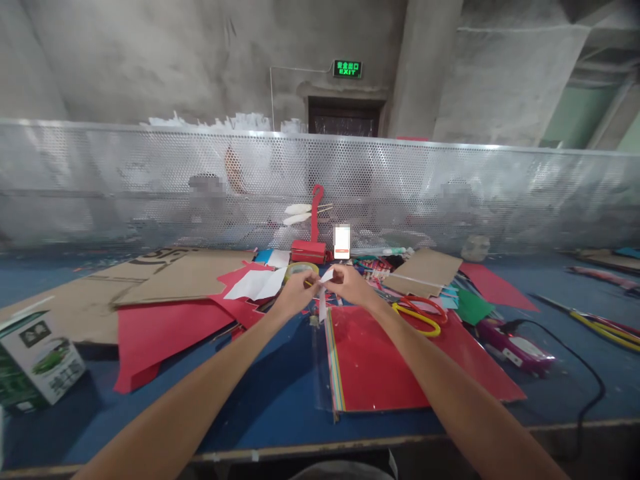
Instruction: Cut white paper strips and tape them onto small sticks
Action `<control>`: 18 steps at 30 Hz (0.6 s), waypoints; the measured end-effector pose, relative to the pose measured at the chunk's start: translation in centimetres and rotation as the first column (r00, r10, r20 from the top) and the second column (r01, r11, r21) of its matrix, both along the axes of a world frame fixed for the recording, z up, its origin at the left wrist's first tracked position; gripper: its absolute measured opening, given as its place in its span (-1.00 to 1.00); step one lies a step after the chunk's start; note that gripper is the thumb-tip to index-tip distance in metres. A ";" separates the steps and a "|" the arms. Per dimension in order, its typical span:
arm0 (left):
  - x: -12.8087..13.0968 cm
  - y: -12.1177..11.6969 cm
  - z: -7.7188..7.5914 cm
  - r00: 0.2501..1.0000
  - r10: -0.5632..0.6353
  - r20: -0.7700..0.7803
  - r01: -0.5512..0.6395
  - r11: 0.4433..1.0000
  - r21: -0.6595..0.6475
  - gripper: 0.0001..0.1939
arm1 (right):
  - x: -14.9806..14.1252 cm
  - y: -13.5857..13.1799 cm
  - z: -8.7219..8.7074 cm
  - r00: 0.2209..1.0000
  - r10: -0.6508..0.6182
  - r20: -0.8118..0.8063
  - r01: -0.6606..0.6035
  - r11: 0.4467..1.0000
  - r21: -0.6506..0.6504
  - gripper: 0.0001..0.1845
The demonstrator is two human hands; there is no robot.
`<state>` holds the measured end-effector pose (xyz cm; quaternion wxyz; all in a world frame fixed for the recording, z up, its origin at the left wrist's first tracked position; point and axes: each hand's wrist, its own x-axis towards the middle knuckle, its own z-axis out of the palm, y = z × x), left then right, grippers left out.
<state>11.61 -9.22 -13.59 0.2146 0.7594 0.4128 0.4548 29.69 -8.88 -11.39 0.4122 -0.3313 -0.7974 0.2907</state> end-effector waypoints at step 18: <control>-0.2 -1.7 1.4 0.925 0.209 -0.316 -0.187 0.977 0.099 -0.85 | 0.1 0.8 -0.7 0.993 -0.109 0.049 0.105 0.992 0.070 -0.88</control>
